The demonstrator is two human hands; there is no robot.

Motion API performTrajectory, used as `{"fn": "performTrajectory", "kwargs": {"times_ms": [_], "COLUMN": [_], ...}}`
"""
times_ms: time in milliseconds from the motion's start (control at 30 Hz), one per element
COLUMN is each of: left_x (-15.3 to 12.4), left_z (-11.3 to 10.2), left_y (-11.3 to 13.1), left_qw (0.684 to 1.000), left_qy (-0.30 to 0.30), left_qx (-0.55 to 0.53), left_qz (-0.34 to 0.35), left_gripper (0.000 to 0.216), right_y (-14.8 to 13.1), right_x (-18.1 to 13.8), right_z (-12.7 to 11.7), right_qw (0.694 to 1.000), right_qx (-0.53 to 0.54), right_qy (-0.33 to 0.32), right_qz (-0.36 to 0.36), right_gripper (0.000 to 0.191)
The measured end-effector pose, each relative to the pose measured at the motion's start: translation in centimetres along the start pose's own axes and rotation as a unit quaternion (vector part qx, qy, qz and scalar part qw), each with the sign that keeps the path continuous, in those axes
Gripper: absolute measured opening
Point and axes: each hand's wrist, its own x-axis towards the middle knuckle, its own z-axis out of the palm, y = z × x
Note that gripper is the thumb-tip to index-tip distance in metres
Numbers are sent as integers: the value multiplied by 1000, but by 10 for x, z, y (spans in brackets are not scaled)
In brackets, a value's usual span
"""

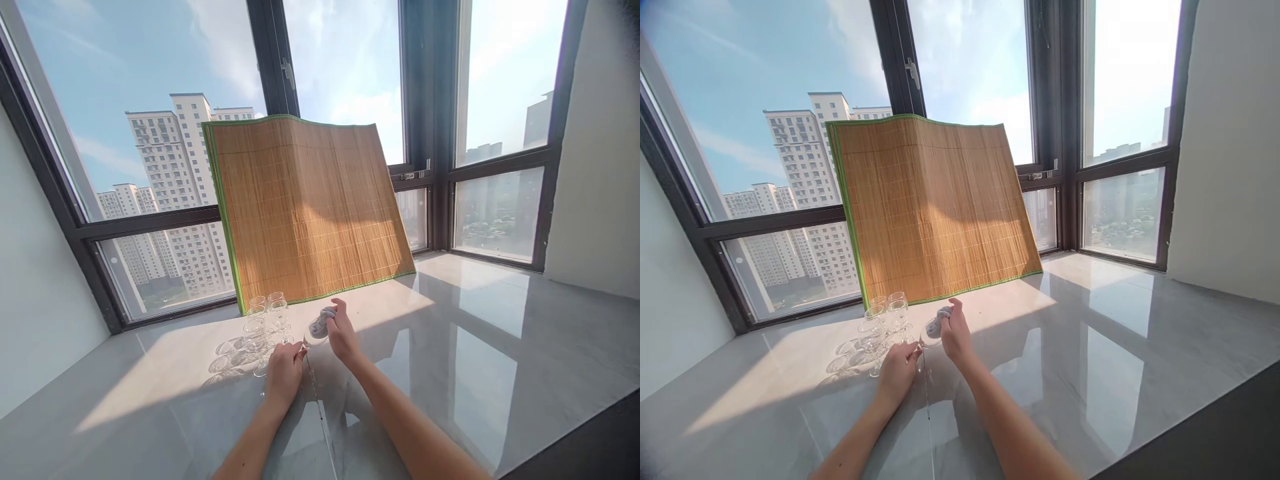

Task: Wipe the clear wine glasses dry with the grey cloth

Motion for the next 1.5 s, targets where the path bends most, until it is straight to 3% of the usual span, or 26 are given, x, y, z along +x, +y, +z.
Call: {"fn": "performTrajectory", "kwargs": {"times_ms": [100,267,500,700,800,867,933,1067,1167,1267,1400,1500], "left_x": [0,-1,2,4,2,1,-1,1,4,5,2,-1], "left_z": [1,2,4,11,12,11,9,9,10,8,5,5], "left_y": [0,-2,-7,-9,-6,-2,1,2,-3,-4,2,4], "left_qw": [1000,1000,1000,998,995,988,979,973,974,968,950,933], "left_qy": [-1,-5,14,35,42,46,36,8,42,69,103,136], "left_qx": [11,12,-18,-50,-95,-148,-196,-223,-214,-236,-291,-328], "left_qz": [-6,2,-3,2,-8,-27,-42,-60,-53,-53,-56,-51], "left_gripper": [23,24,22,27,32,36,39,39,38,38,35,33], "right_y": [9,12,-5,-6,1,5,6,4,5,9,13,12], "right_x": [2,4,2,5,10,11,9,-4,-13,-14,-9,-7], "right_z": [3,-1,-4,-7,-15,-17,-13,10,22,21,12,9], "right_qw": [1000,995,984,970,961,958,963,960,952,968,992,985], "right_qx": [-7,43,153,210,180,150,146,200,209,147,-4,-73], "right_qy": [6,-49,-85,47,141,171,136,-59,-141,-147,-101,-143], "right_qz": [9,71,31,108,157,176,182,189,172,142,78,67], "right_gripper": [43,31,38,44,46,46,45,48,58,69,77,79]}}
